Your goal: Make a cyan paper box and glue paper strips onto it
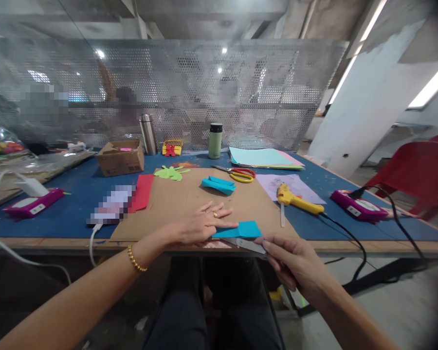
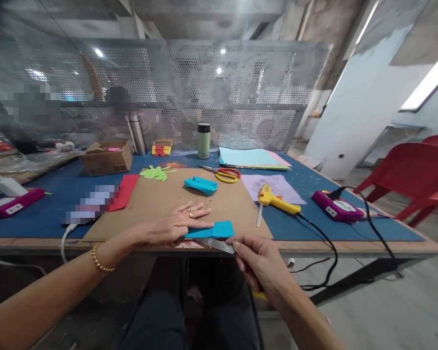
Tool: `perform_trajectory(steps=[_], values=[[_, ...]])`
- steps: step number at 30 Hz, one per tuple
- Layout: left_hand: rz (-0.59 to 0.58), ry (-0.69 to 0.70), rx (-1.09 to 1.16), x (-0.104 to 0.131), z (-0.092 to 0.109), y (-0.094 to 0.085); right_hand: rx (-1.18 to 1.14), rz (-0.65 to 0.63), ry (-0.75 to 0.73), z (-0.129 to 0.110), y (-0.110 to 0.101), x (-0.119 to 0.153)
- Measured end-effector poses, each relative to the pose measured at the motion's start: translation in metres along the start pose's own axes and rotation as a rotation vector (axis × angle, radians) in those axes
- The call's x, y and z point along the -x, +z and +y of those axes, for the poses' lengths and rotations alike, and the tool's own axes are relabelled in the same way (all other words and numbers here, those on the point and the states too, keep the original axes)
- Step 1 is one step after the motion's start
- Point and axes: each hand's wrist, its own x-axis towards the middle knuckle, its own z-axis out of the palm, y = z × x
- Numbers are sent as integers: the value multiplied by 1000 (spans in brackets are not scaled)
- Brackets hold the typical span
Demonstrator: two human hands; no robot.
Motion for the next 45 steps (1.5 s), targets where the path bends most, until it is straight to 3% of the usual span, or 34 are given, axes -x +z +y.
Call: perform_trajectory(steps=[12, 20, 27, 35, 45], values=[[-20, 66, -71, -1, -7, 1, 10, -18, 2, -1, 4, -1], [-14, 49, -31, -4, -12, 3, 79, -21, -37, -3, 23, -3], [1, 98, -63, -3, -17, 5, 112, -13, -44, -3, 17, 2], [-6, 63, -25, -3, -11, 1, 128, -31, -42, -1, 35, -6], [-19, 30, -27, 1, -3, -3, 171, -19, -50, -2, 38, 3]])
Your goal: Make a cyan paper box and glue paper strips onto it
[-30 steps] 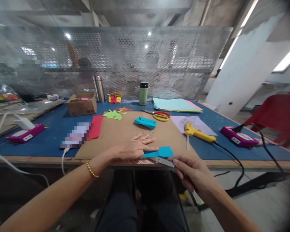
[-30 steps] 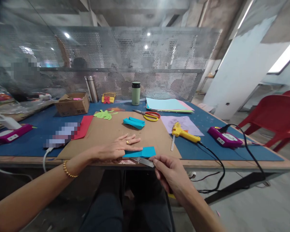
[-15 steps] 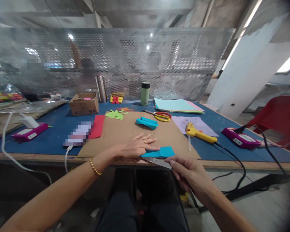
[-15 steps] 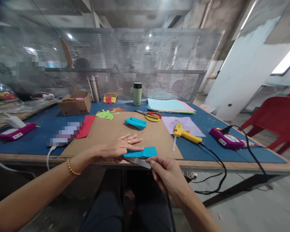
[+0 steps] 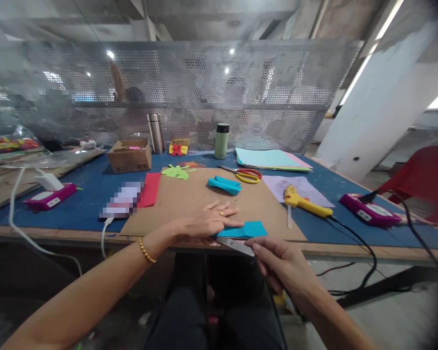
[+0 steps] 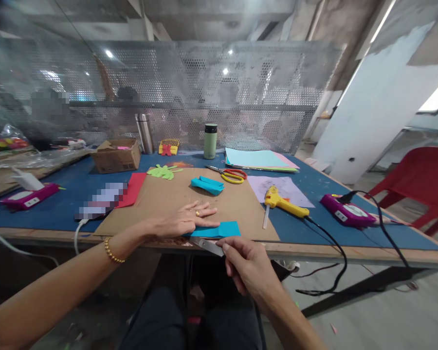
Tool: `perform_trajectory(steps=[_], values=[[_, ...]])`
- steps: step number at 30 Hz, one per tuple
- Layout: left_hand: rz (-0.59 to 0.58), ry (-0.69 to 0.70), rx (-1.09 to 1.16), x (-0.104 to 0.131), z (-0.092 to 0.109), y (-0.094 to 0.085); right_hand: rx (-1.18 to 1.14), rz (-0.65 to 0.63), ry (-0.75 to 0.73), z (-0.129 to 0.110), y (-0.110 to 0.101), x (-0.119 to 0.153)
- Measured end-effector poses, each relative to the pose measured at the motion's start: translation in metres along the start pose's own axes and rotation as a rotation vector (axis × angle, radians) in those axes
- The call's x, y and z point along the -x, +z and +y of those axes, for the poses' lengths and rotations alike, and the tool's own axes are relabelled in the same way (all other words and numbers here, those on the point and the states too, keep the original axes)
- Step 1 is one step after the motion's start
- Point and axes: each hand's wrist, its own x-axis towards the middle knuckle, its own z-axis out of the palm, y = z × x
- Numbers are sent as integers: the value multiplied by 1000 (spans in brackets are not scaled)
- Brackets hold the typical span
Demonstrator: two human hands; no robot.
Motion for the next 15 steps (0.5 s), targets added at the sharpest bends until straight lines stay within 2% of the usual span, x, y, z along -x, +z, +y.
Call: perform_trajectory(steps=[4, 7, 10, 12, 15], values=[[48, 45, -14, -3, -4, 5, 11, -12, -11, 2, 10, -3], [137, 19, 67, 3, -7, -1, 12, -20, -15, 5, 13, -6], [319, -19, 118, 28, -10, -11, 20, -7, -14, 7, 11, -6], [326, -28, 50, 54, -11, -11, 27, -3, -14, 6, 9, -5], [319, -142, -39, 90, -10, 3, 29, -2, -17, 5, 8, -4]])
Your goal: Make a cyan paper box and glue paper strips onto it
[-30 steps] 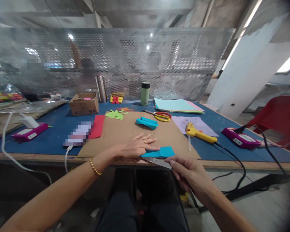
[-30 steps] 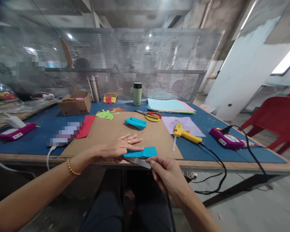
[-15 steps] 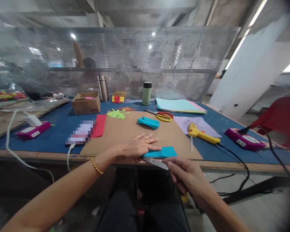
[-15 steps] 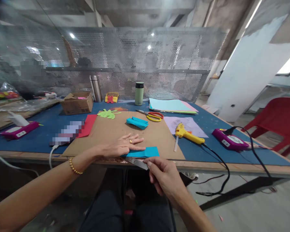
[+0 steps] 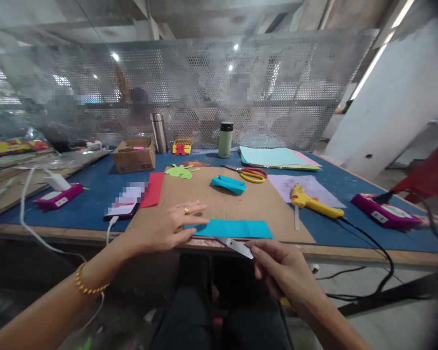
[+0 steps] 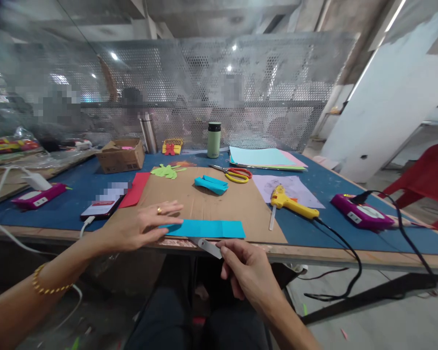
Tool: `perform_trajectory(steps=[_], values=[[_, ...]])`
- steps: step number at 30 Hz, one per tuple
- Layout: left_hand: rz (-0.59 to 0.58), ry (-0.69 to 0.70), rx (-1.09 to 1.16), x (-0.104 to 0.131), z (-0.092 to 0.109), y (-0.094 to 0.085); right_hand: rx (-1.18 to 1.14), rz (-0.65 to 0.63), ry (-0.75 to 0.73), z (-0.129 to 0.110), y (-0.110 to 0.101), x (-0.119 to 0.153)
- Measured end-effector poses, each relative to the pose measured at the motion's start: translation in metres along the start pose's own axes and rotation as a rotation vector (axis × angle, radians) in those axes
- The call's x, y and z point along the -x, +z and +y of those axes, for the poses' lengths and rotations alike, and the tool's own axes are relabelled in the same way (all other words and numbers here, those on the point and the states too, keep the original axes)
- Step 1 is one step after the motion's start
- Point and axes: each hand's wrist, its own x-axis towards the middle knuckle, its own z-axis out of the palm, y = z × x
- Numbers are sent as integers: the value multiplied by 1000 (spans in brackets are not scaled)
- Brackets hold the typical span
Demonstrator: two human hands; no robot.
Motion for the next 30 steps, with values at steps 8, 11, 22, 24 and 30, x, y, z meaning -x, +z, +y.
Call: perform_trajectory(steps=[8, 11, 22, 24, 30], values=[[128, -14, -172, 28, 10, 39, -38, 42, -6, 1, 1, 0], [194, -31, -221, 23, 17, 47, -66, 45, -5, 0, 0, 1], [367, -92, -279, -6, 37, 59, -197, 55, -14, 4, -5, -1], [363, -104, -288, -12, 41, 60, -219, 76, -18, 6, -9, 1], [348, -133, -289, -29, 53, 65, -281, 114, -36, 7, -18, 5]])
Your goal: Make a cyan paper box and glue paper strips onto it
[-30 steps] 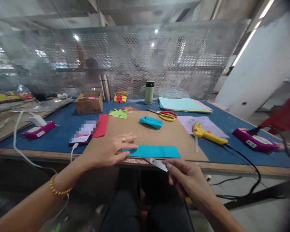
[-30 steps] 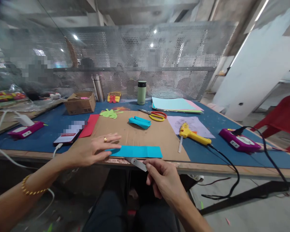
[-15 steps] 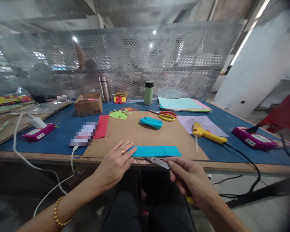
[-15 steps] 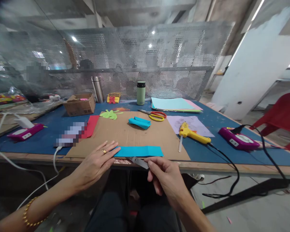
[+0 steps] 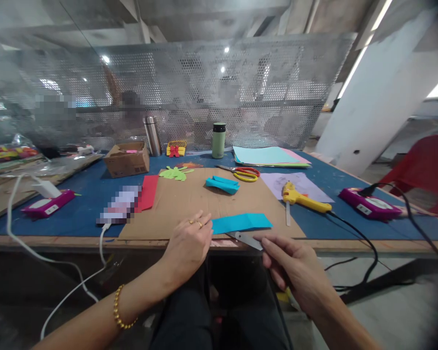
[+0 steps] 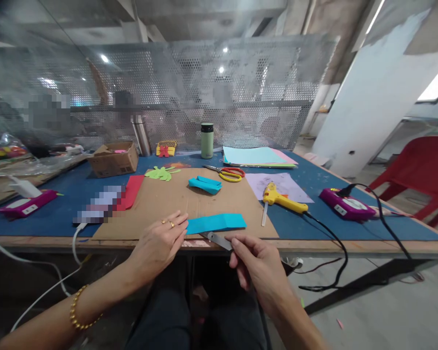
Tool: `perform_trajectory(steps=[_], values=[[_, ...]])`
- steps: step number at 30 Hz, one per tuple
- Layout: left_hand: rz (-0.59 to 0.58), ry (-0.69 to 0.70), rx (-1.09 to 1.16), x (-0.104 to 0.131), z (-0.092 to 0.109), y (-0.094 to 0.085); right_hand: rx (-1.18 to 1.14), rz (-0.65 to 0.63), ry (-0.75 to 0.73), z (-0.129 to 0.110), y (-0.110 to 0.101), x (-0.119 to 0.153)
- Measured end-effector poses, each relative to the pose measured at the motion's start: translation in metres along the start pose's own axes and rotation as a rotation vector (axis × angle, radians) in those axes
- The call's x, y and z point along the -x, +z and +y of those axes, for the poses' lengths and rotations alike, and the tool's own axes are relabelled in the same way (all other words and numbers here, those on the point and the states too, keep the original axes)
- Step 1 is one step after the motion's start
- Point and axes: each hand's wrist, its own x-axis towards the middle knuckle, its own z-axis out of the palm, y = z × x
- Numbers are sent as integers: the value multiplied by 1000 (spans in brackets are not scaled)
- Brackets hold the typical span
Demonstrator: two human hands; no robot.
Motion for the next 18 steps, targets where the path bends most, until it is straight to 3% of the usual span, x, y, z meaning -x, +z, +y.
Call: perform_trajectory(steps=[5, 9, 15, 18], values=[[48, 33, -27, -3, 6, 0, 15, 7, 13, 2, 2, -1], [59, 17, 17, 0, -8, -11, 56, 17, 21, 3, 4, 0], [-159, 167, 189, -6, -45, -15, 124, 13, 15, -2, 6, 1], [-318, 217, 147, -21, -53, -19, 150, -12, 32, -4, 8, 1]])
